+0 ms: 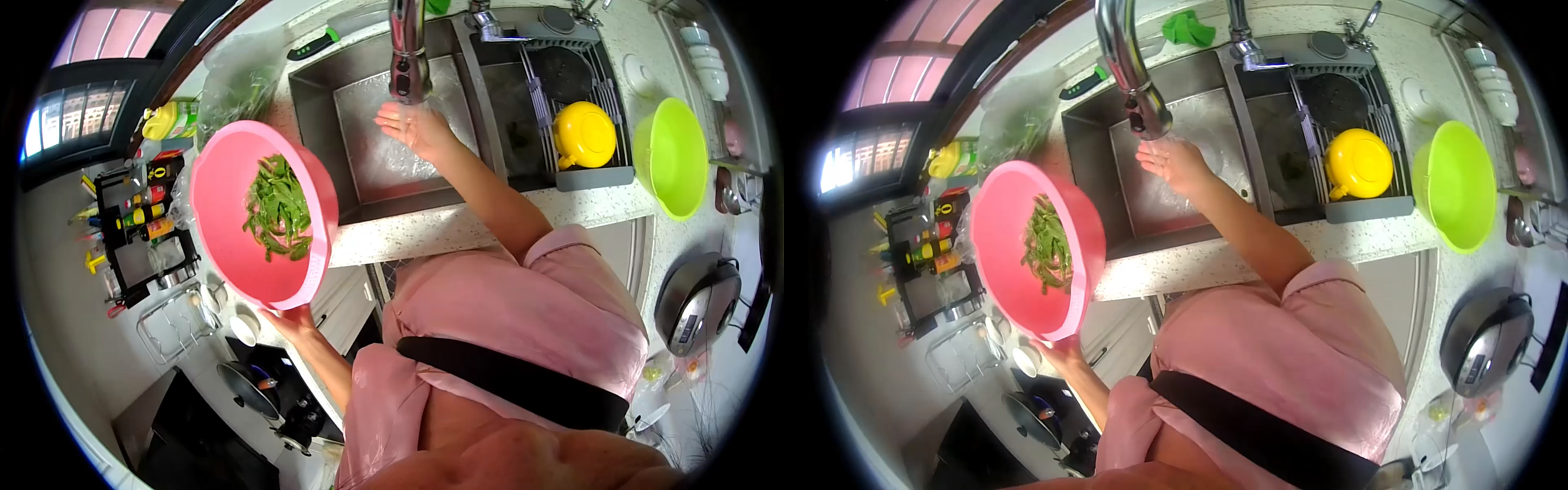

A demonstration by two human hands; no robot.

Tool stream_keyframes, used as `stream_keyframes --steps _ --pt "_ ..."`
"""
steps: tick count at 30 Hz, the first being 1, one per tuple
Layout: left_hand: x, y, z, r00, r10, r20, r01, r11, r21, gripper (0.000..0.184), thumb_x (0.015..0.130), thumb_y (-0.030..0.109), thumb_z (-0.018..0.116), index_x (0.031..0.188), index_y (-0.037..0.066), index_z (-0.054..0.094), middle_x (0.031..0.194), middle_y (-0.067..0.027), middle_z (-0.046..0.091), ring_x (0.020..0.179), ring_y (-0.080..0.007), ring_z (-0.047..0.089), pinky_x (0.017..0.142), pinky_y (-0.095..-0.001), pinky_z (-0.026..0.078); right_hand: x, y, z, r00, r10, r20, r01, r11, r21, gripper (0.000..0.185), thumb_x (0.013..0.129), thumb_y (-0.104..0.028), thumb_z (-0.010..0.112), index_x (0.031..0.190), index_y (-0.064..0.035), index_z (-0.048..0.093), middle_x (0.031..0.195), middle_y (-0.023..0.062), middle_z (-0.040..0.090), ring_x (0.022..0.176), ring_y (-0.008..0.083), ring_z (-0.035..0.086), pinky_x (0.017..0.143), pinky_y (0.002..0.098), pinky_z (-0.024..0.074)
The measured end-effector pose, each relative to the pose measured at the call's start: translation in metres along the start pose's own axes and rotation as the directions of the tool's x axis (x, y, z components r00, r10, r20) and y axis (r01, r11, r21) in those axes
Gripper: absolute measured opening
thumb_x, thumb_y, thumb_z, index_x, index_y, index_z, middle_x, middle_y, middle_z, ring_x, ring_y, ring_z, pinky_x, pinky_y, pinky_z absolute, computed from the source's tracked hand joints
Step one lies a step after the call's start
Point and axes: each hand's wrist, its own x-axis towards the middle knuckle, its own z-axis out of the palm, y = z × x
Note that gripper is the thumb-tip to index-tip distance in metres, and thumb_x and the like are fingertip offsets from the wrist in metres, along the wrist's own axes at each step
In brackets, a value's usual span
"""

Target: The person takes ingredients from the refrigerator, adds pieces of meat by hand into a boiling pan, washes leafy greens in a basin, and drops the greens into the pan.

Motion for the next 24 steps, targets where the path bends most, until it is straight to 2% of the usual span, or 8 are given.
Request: stream_keyframes --steps 3,6,8,15,17,20,22,24 --pt "-0.061 -0.034 -0.005 0.910 -0.380 0.167 0.411 0.772 -0.484 0.086 0.061 0.070 0.061 0.106 -0.003 0.050 0.108 -0.0183 0.055 0.103 -0.0288 0.053 0.086 -0.0434 0.045 -0.036 0.000 -0.024 1.000 -0.020 -0.014 0.021 0.992 0.121 0.037 0.090 -0.018 0.047 0.118 0.0059 0.047 0.121 0.0205 0.052 0.111 0.0356 0.051 0.096 0.0437 0.0414" --pt "-0.075 -0.075 0.042 0.737 -0.458 0.497 0.545 0.838 -0.036 0.080 0.068 0.067 0.057 0.107 -0.003 0.051 0.109 -0.0180 0.057 0.098 -0.0286 0.057 0.085 -0.0390 0.048 -0.026 -0.021 -0.025 0.848 -0.275 0.454 0.506 0.676 -0.536 0.033 0.090 -0.015 0.045 0.116 0.0057 0.049 0.118 0.0203 0.054 0.109 0.0324 0.053 0.095 0.0412 0.0429" --pt "-0.072 -0.087 0.088 0.623 -0.493 0.607 0.335 0.870 0.363 0.063 0.085 0.040 0.057 0.125 -0.005 0.040 0.118 -0.0214 0.052 0.110 -0.0309 0.053 0.094 -0.0409 0.044 -0.050 -0.037 0.001 0.999 -0.045 -0.008 0.045 0.999 -0.010 0.031 0.090 -0.014 0.045 0.115 0.0039 0.050 0.114 0.0169 0.056 0.107 0.0277 0.056 0.093 0.0381 0.0444" --pt "-0.023 -0.148 0.289 0.595 -0.419 0.686 0.085 0.881 0.465 0.024 0.091 0.009 0.049 0.111 -0.005 0.054 0.104 -0.0103 0.059 0.100 -0.0200 0.058 0.083 -0.0260 0.048 -0.056 -0.042 0.024 0.952 -0.254 0.172 0.305 0.843 -0.443 0.029 0.089 -0.010 0.047 0.115 0.0030 0.050 0.115 0.0146 0.055 0.106 0.0238 0.055 0.093 0.0321 0.0434" --pt "-0.023 -0.153 0.308 0.645 -0.399 0.652 0.088 0.886 0.455 0.018 0.091 0.007 0.049 0.101 -0.004 0.059 0.097 -0.0091 0.062 0.092 -0.0170 0.060 0.077 -0.0241 0.049 -0.057 -0.059 -0.004 0.865 -0.484 0.136 0.426 0.562 -0.709 0.028 0.085 -0.007 0.049 0.111 0.0013 0.052 0.106 0.0096 0.058 0.102 0.0216 0.055 0.086 0.0296 0.0457" --pt "-0.022 -0.151 0.290 0.715 -0.320 0.622 0.013 0.895 0.446 0.012 0.087 0.009 0.056 0.087 -0.001 0.063 0.086 -0.0083 0.064 0.082 -0.0156 0.062 0.071 -0.0226 0.050 -0.068 -0.114 -0.052 0.661 -0.473 0.583 0.191 -0.645 -0.740 0.015 0.082 -0.006 0.048 0.096 -0.0033 0.052 0.101 0.0069 0.056 0.094 0.0207 0.054 0.081 0.0303 0.0460" --pt "-0.009 -0.157 0.258 0.777 -0.327 0.538 0.034 0.875 0.483 0.013 0.084 0.015 0.063 0.078 0.003 0.063 0.078 -0.0056 0.064 0.073 -0.0138 0.061 0.067 -0.0215 0.049 -0.078 -0.134 -0.025 0.776 -0.630 -0.030 0.568 0.719 -0.400 0.005 0.082 -0.008 0.050 0.078 -0.0041 0.051 0.078 0.0082 0.051 0.071 0.0176 0.049 0.061 0.0283 0.0410" --pt "0.004 -0.162 0.215 0.831 -0.393 0.394 0.136 0.830 0.540 0.018 0.084 0.022 0.063 0.080 0.005 0.063 0.084 -0.0049 0.064 0.077 -0.0134 0.058 0.071 -0.0271 0.046 -0.060 -0.164 -0.030 0.709 -0.632 -0.312 0.524 0.768 -0.367 0.010 0.082 -0.012 0.055 0.087 -0.0048 0.051 0.086 0.0056 0.046 0.081 0.0144 0.044 0.069 0.0281 0.0357"
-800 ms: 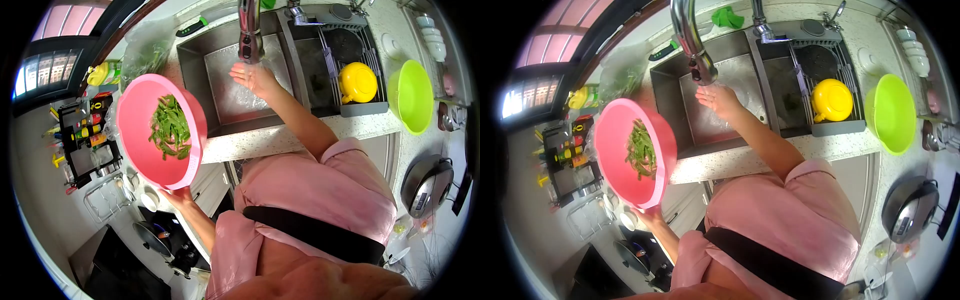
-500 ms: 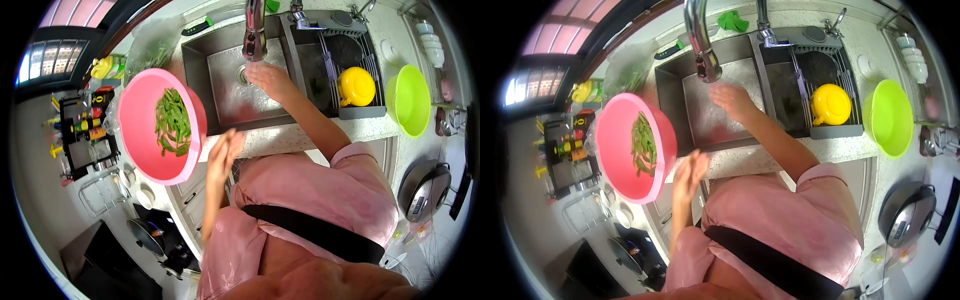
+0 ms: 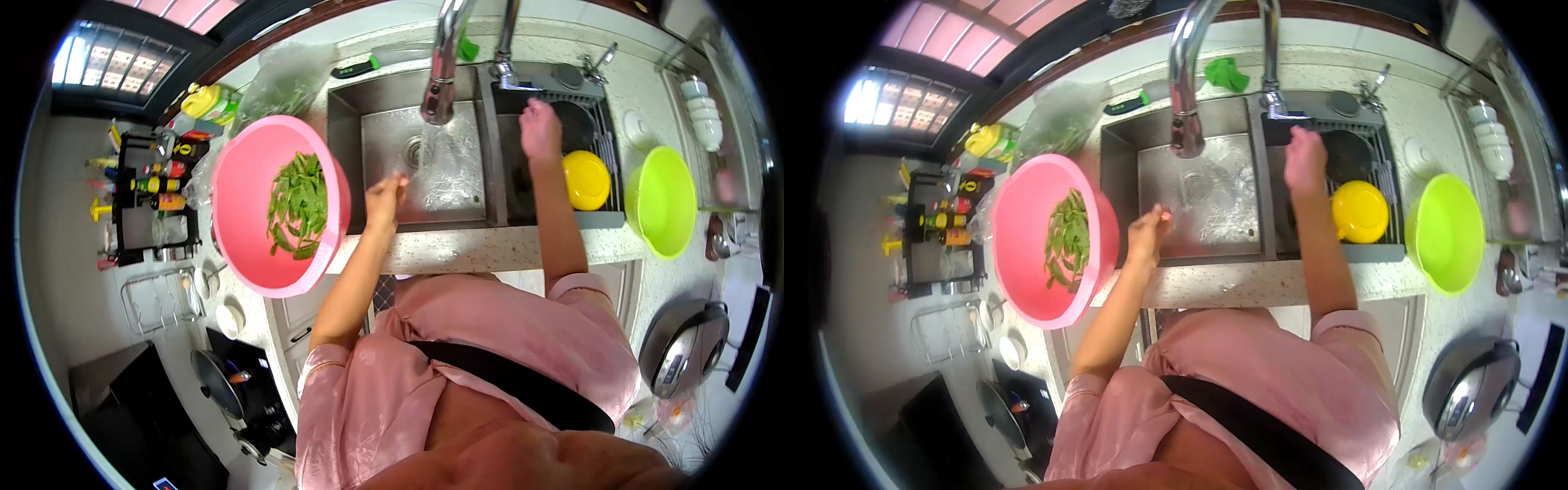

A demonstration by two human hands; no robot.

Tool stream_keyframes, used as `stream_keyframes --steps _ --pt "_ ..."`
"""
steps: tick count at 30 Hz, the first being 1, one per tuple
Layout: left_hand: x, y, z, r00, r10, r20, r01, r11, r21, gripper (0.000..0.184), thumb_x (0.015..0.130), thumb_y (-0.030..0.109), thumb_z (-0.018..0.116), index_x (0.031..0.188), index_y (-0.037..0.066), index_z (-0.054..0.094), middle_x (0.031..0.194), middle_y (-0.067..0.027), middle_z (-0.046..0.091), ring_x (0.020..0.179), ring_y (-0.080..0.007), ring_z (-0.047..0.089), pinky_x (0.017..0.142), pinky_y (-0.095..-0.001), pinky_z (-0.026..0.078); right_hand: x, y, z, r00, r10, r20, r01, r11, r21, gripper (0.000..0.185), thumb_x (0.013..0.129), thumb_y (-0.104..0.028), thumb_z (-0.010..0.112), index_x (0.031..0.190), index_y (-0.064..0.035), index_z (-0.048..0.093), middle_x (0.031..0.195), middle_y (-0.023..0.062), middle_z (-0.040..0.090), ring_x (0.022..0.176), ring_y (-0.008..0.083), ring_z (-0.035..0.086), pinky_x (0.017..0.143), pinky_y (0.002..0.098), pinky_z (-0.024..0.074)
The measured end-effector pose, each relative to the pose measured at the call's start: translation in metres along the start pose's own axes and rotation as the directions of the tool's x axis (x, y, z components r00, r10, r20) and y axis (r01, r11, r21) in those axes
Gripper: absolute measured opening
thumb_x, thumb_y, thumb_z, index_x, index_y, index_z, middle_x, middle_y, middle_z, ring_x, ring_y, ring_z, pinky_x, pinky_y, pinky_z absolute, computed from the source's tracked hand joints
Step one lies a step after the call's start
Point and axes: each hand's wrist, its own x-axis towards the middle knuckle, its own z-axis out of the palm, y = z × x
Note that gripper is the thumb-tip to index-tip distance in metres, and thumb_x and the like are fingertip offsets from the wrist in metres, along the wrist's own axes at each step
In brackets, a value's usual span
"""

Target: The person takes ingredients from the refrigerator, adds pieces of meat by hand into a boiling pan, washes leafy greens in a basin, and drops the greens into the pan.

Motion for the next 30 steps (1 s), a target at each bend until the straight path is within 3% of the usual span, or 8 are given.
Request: stream_keyframes --steps 2,5,9,14,17,21,25,30 --pt "-0.020 -0.014 -0.027 0.998 -0.063 -0.018 0.061 0.994 -0.087 0.024 0.085 0.021 0.062 0.102 0.004 0.057 0.107 -0.0067 0.058 0.101 -0.0170 0.053 0.086 -0.0320 0.041 0.038 -0.006 -0.003 0.999 -0.015 -0.037 0.017 0.997 0.070 0.034 0.082 -0.019 0.059 0.110 -0.0010 0.053 0.119 0.0118 0.048 0.115 0.0226 0.041 0.097 0.0351 0.0324" --pt "-0.070 -0.020 -0.066 0.991 -0.122 -0.046 0.107 0.963 -0.247 0.040 0.083 0.017 0.063 0.117 0.003 0.048 0.120 -0.0127 0.051 0.118 -0.0210 0.044 0.099 -0.0333 0.033 0.050 -0.012 0.014 0.989 -0.139 0.054 0.149 0.924 -0.351 0.060 0.077 -0.023 0.065 0.125 0.0051 0.042 0.126 0.0192 0.044 0.116 0.0266 0.042 0.098 0.0348 0.0308" --pt "-0.126 -0.023 -0.121 0.981 0.096 0.168 0.017 0.821 -0.571 0.060 0.077 0.032 0.070 0.123 0.003 0.042 0.124 -0.0160 0.047 0.120 -0.0336 0.042 0.101 -0.0443 0.034 -0.005 0.032 0.032 0.706 -0.546 0.451 0.602 0.127 -0.789 0.077 0.074 -0.030 0.067 0.132 0.0054 0.031 0.138 0.0330 0.023 0.130 0.0437 0.021 0.108 0.0438 0.0179" --pt "-0.163 0.023 -0.132 0.990 0.115 -0.080 -0.139 0.724 -0.676 0.074 0.078 0.055 0.056 0.127 0.002 0.036 0.119 -0.0205 0.050 0.102 -0.0360 0.056 0.083 -0.0505 0.049 -0.087 0.119 0.067 0.705 0.296 0.644 0.362 0.631 -0.686 0.051 0.079 -0.025 0.065 0.119 0.0022 0.048 0.126 0.0225 0.047 0.122 0.0312 0.042 0.098 0.0367 0.0350" --pt "-0.150 0.025 -0.167 0.968 0.004 -0.252 -0.171 0.744 -0.646 0.054 0.084 0.032 0.051 0.126 0.002 0.036 0.118 -0.0196 0.051 0.099 -0.0360 0.056 0.083 -0.0527 0.048 -0.120 0.137 0.105 0.640 0.212 0.739 0.458 0.666 -0.588 0.048 0.084 -0.029 0.062 0.118 0.0019 0.049 0.118 0.0166 0.055 0.113 0.0256 0.051 0.091 0.0332 0.0407" --pt "-0.141 0.016 -0.164 0.836 -0.223 -0.501 -0.174 0.759 -0.628 0.044 0.076 0.001 0.044 0.120 0.001 0.042 0.113 -0.0165 0.054 0.100 -0.0349 0.056 0.085 -0.0545 0.047 -0.146 0.110 0.136 0.603 0.496 0.625 -0.020 0.793 -0.609 0.047 0.089 -0.036 0.054 0.118 0.0010 0.050 0.116 0.0122 0.056 0.106 0.0179 0.054 0.089 0.0290 0.0406" --pt "-0.137 0.005 -0.157 0.891 -0.031 -0.452 -0.191 0.879 -0.436 0.042 0.069 -0.005 0.049 0.111 -0.002 0.047 0.102 -0.0133 0.057 0.092 -0.0275 0.059 0.087 -0.0445 0.047 -0.121 0.136 0.103 0.707 0.409 0.577 -0.206 0.900 -0.385 0.043 0.085 -0.030 0.060 0.113 0.0021 0.051 0.099 0.0114 0.061 0.090 0.0156 0.058 0.078 0.0268 0.0452" --pt "-0.099 -0.029 -0.158 0.974 -0.066 -0.217 -0.052 0.867 -0.495 0.044 0.067 -0.004 0.054 0.111 -0.004 0.048 0.100 -0.0139 0.058 0.094 -0.0270 0.058 0.088 -0.0392 0.047 -0.104 0.105 0.045 0.775 0.187 0.604 0.271 0.764 -0.585 0.039 0.069 -0.018 0.071 0.098 0.0003 0.052 0.080 0.0122 0.061 0.072 0.0186 0.060 0.066 0.0302 0.0481"
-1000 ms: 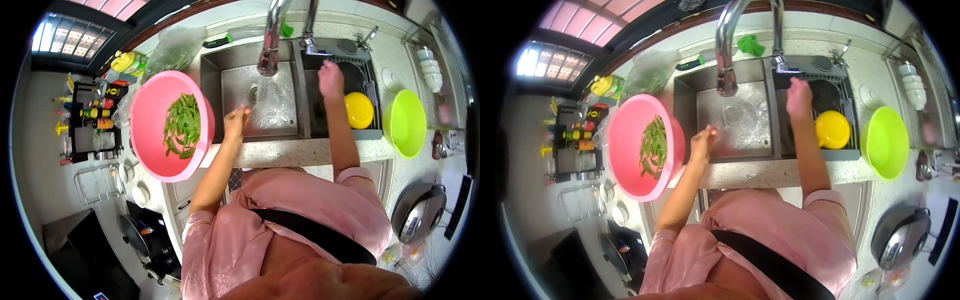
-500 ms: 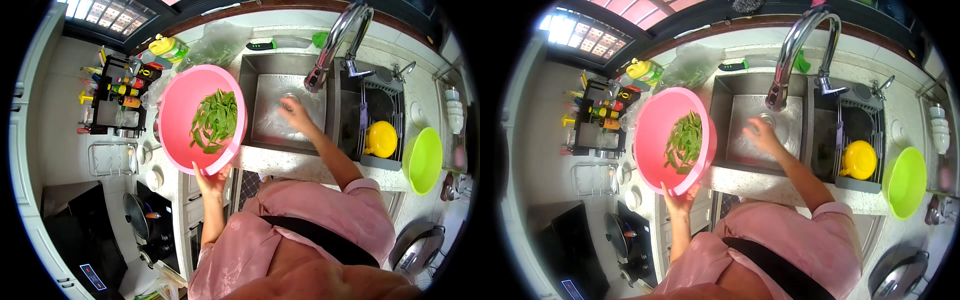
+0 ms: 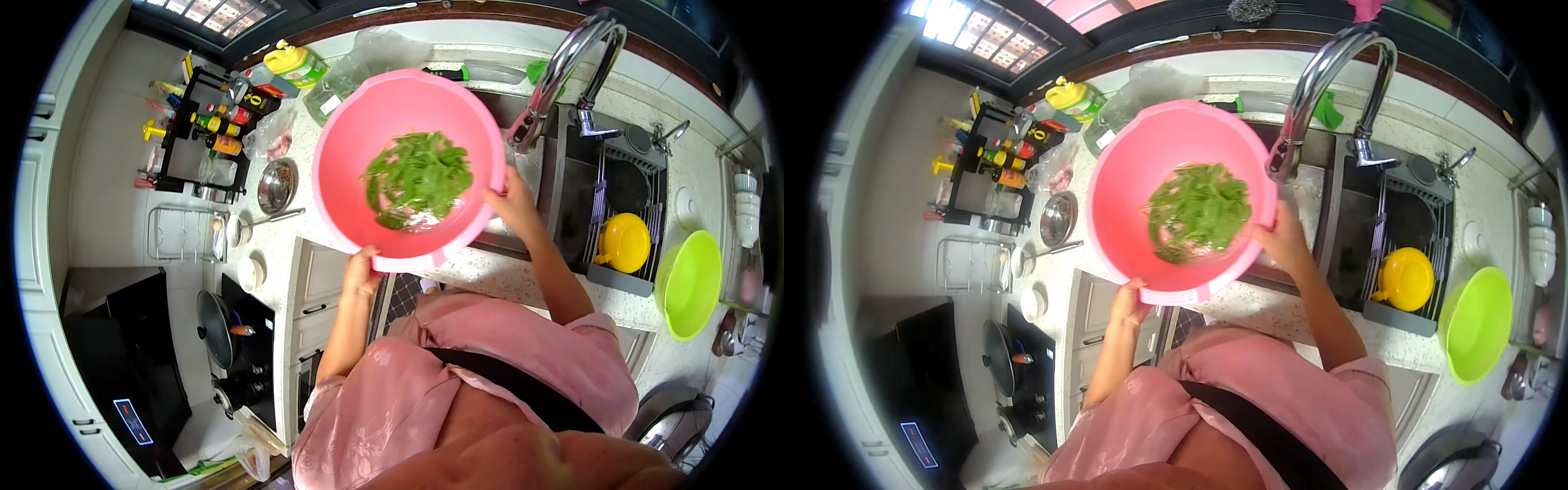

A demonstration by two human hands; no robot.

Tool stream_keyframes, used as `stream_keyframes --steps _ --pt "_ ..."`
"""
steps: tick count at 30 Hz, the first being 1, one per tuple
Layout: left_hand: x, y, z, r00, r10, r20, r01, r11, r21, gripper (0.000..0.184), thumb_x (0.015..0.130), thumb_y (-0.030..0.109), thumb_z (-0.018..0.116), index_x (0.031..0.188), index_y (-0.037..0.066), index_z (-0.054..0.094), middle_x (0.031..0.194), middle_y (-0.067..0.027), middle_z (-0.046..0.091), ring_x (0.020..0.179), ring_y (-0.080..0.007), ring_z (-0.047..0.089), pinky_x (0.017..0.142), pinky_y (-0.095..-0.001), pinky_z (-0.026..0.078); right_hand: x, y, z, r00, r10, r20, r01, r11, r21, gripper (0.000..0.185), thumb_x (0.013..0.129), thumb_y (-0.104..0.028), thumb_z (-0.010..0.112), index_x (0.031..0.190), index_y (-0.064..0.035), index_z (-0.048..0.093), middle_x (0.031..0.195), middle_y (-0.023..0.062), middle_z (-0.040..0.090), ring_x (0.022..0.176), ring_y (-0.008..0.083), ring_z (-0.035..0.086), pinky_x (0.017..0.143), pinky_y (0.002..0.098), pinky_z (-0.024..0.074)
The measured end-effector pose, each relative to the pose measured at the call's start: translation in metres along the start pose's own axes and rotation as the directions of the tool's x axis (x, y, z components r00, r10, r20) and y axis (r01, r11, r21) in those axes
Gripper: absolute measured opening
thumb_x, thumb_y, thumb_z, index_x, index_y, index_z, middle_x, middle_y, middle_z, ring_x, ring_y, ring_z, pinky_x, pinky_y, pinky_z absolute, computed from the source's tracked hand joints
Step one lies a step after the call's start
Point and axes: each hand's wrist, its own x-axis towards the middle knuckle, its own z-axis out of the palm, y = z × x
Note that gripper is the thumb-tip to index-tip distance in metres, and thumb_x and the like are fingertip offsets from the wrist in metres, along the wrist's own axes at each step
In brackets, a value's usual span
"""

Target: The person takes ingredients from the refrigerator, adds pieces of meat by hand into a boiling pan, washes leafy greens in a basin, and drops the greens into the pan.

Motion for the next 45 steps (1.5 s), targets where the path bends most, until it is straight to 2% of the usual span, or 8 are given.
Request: stream_keyframes --steps 16,19,23,26,33,41,43,45 --pt "0.022 -0.060 0.131 0.960 -0.281 0.020 0.279 0.959 0.051 0.033 0.077 -0.003 0.048 0.109 -0.002 0.048 0.097 -0.0125 0.059 0.088 -0.0276 0.060 0.075 -0.0440 0.054 -0.022 -0.008 -0.074 0.947 0.072 -0.314 -0.205 0.887 -0.414 0.038 0.072 -0.022 0.063 0.101 0.0009 0.055 0.095 0.0199 0.061 0.091 0.0340 0.058 0.079 0.0381 0.0447" --pt "0.020 -0.063 0.149 0.959 -0.284 0.015 0.284 0.959 -0.018 0.036 0.076 -0.004 0.047 0.112 0.002 0.046 0.098 -0.0122 0.058 0.086 -0.0280 0.060 0.072 -0.0468 0.055 -0.016 0.005 -0.056 0.877 -0.461 -0.135 0.158 0.542 -0.825 0.034 0.076 -0.022 0.063 0.102 -0.0008 0.057 0.104 0.0207 0.057 0.100 0.0340 0.053 0.087 0.0402 0.0414" --pt "0.049 -0.090 0.131 0.963 -0.265 0.046 0.256 0.957 0.136 0.037 0.084 0.006 0.054 0.120 0.011 0.043 0.103 -0.0142 0.058 0.089 -0.0290 0.062 0.068 -0.0469 0.056 -0.003 -0.019 -0.018 0.965 -0.253 0.075 0.230 0.666 -0.710 0.019 0.078 -0.018 0.063 0.088 -0.0018 0.061 0.099 0.0162 0.057 0.096 0.0333 0.052 0.081 0.0413 0.0422" --pt "0.030 -0.068 0.128 0.905 -0.400 0.143 0.366 0.905 0.214 0.036 0.085 0.019 0.060 0.114 0.003 0.046 0.102 -0.0191 0.058 0.093 -0.0345 0.060 0.079 -0.0469 0.052 0.016 -0.043 0.010 0.945 0.297 0.133 -0.190 0.836 -0.515 0.022 0.076 -0.021 0.064 0.086 -0.0019 0.064 0.096 0.0222 0.058 0.098 0.0364 0.052 0.085 0.0400 0.0422" --pt "0.038 -0.014 0.061 0.584 -0.712 0.389 0.546 0.700 0.460 0.048 0.088 0.032 0.055 0.118 -0.005 0.045 0.108 -0.0269 0.056 0.095 -0.0371 0.059 0.083 -0.0447 0.050 0.128 -0.021 0.087 0.913 -0.332 0.239 0.405 0.657 -0.635 0.057 0.071 -0.029 0.071 0.118 -0.0041 0.052 0.132 0.0290 0.035 0.124 0.0405 0.035 0.102 0.0420 0.0306" --pt "0.063 0.100 -0.022 0.926 -0.266 0.268 0.133 0.895 0.427 0.037 0.089 0.025 0.053 0.115 -0.002 0.051 0.096 -0.0169 0.063 0.085 -0.0239 0.064 0.073 -0.0335 0.053 0.318 -0.085 0.203 0.761 -0.581 -0.288 0.203 0.635 -0.745 0.067 0.066 -0.036 0.074 0.119 -0.0010 0.051 0.125 0.0284 0.044 0.118 0.0378 0.043 0.095 0.0389 0.0376" --pt "0.069 0.124 -0.040 0.938 -0.218 0.270 0.099 0.914 0.394 0.034 0.089 0.024 0.054 0.112 -0.001 0.054 0.091 -0.0139 0.064 0.081 -0.0203 0.064 0.068 -0.0300 0.053 0.333 -0.094 0.210 1.000 -0.003 0.002 0.004 0.965 -0.261 0.048 0.067 -0.036 0.074 0.100 -0.0035 0.064 0.096 0.0196 0.063 0.089 0.0308 0.060 0.077 0.0357 0.0466" --pt "0.070 0.154 -0.044 0.975 -0.078 0.209 -0.026 0.890 0.454 0.032 0.088 0.024 0.055 0.110 0.000 0.055 0.087 -0.0110 0.065 0.079 -0.0181 0.064 0.066 -0.0283 0.052 0.332 -0.105 0.239 0.955 -0.293 -0.053 0.264 0.915 -0.303 0.036 0.068 -0.033 0.074 0.088 -0.0043 0.065 0.083 0.0157 0.063 0.076 0.0281 0.060 0.069 0.0348 0.0467"
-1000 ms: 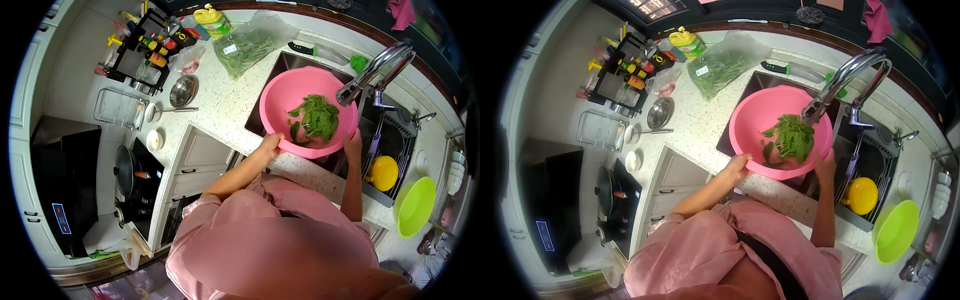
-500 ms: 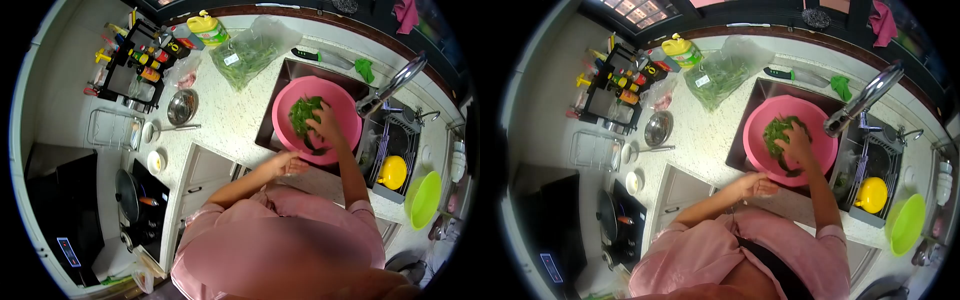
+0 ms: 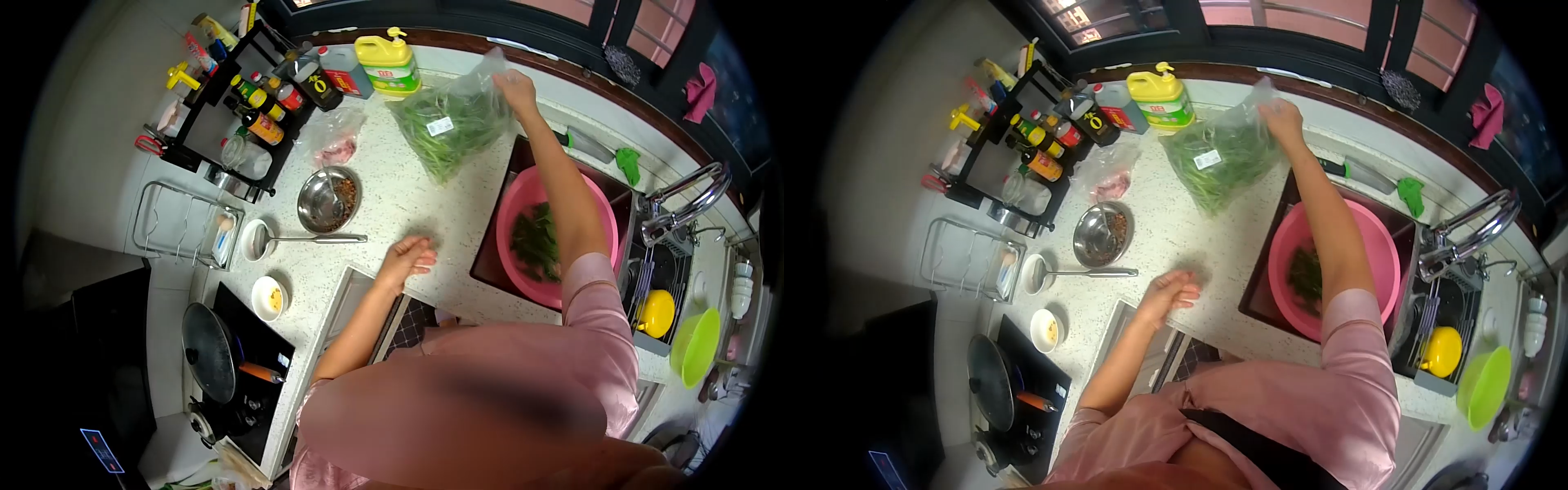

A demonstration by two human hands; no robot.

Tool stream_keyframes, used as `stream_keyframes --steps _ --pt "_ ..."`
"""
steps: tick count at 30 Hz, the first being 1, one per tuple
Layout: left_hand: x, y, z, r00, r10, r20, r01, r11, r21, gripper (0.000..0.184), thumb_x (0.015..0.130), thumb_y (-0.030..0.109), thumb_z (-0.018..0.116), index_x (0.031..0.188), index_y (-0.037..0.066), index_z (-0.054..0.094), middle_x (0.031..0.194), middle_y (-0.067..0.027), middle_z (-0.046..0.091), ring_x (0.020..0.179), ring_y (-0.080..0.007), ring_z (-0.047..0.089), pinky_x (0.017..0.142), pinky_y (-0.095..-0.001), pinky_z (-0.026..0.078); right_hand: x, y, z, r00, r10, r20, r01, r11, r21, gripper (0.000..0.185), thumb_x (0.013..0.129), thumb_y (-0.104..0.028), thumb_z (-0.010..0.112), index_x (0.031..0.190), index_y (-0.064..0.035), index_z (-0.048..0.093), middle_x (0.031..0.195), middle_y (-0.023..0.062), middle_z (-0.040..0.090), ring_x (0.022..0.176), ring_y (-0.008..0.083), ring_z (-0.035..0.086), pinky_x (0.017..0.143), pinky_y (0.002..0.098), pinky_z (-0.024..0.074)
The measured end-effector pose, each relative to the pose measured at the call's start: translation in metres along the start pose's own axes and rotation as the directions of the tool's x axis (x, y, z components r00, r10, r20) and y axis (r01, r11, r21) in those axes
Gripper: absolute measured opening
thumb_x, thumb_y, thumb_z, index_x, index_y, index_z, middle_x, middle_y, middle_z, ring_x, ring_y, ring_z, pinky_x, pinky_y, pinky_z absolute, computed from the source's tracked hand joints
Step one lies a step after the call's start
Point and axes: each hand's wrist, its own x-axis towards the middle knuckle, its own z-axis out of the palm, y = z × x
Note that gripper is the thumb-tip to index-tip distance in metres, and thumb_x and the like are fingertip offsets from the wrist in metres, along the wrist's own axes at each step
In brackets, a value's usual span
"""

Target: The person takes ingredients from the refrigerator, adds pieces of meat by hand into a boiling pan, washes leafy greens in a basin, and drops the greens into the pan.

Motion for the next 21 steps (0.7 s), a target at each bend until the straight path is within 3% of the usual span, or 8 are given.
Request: stream_keyframes --steps 2,5,7,10,13,16,17,21 --pt "0.011 0.017 -0.017 0.983 0.175 -0.052 -0.171 0.982 0.081 0.027 0.088 0.021 0.056 0.107 0.002 0.057 0.086 -0.0067 0.065 0.076 -0.0139 0.062 0.064 -0.0259 0.050 -0.005 -0.042 0.016 0.953 -0.273 -0.133 0.268 0.962 -0.054 0.027 0.069 -0.030 0.073 0.077 -0.0051 0.066 0.071 0.0117 0.064 0.063 0.0255 0.060 0.062 0.0340 0.0468" --pt "0.028 0.072 -0.019 0.881 0.463 -0.095 -0.397 0.833 0.386 0.033 0.084 0.021 0.062 0.110 0.001 0.056 0.090 -0.0063 0.064 0.082 -0.0125 0.059 0.072 -0.0244 0.047 -0.033 -0.125 0.023 0.818 -0.556 0.147 0.573 0.810 -0.124 0.016 0.072 -0.017 0.068 0.081 -0.0041 0.064 0.077 0.0112 0.064 0.070 0.0239 0.061 0.066 0.0310 0.0471" --pt "0.041 0.108 -0.007 0.579 0.814 -0.043 -0.574 0.445 0.687 0.070 0.075 0.027 0.072 0.130 0.000 0.038 0.122 -0.0176 0.048 0.117 -0.0262 0.044 0.098 -0.0354 0.035 -0.055 -0.161 0.030 0.771 -0.595 0.228 0.626 0.774 -0.094 0.013 0.069 -0.011 0.066 0.080 -0.0044 0.064 0.076 0.0128 0.063 0.072 0.0263 0.061 0.067 0.0321 0.0474" --pt "0.083 0.151 0.015 0.126 0.989 0.072 -0.474 -0.004 0.881 0.077 0.067 0.027 0.076 0.127 -0.001 0.037 0.118 -0.0181 0.051 0.109 -0.0294 0.050 0.093 -0.0376 0.039 -0.108 -0.208 0.035 0.671 -0.635 0.384 0.716 0.690 -0.109 0.016 0.064 -0.002 0.064 0.080 -0.0027 0.063 0.080 0.0136 0.063 0.083 0.0277 0.060 0.072 0.0333 0.0469" --pt "0.132 0.157 0.011 0.399 0.875 0.276 -0.727 0.118 0.677 0.083 0.074 0.026 0.070 0.136 -0.002 0.022 0.138 -0.0174 0.028 0.127 -0.0272 0.031 0.104 -0.0364 0.026 -0.144 -0.229 0.028 0.470 -0.688 0.553 0.849 0.525 -0.068 0.025 0.066 -0.005 0.066 0.090 -0.0026 0.062 0.092 0.0148 0.062 0.092 0.0271 0.058 0.078 0.0333 0.0463" --pt "0.110 0.164 0.027 0.313 0.946 0.079 -0.881 0.258 0.397 0.051 0.077 0.024 0.069 0.118 0.001 0.049 0.115 -0.0115 0.055 0.102 -0.0214 0.052 0.089 -0.0353 0.040 -0.144 -0.217 -0.005 0.539 -0.791 0.289 0.783 0.597 0.174 0.038 0.068 -0.012 0.070 0.104 -0.0041 0.059 0.110 0.0157 0.057 0.097 0.0275 0.055 0.083 0.0339 0.0454" --pt "0.092 0.165 0.034 0.461 0.878 -0.129 -0.848 0.479 0.229 0.043 0.080 0.025 0.067 0.113 0.002 0.052 0.111 -0.0091 0.056 0.100 -0.0195 0.052 0.088 -0.0334 0.041 -0.135 -0.207 -0.021 0.529 -0.827 0.191 0.836 0.547 0.053 0.057 0.068 -0.021 0.074 0.118 -0.0067 0.051 0.123 0.0156 0.048 0.098 0.0285 0.054 0.087 0.0350 0.0447" --pt "0.031 0.168 0.049 0.753 0.626 -0.203 -0.657 0.735 -0.168 0.027 0.086 0.024 0.062 0.102 0.004 0.058 0.103 -0.0056 0.059 0.094 -0.0161 0.054 0.086 -0.0305 0.043 -0.105 -0.142 -0.051 0.846 -0.532 -0.047 0.515 0.836 -0.189 0.071 0.068 -0.030 0.076 0.127 -0.0070 0.043 0.130 0.0139 0.041 0.102 0.0237 0.051 0.084 0.0342 0.0446"
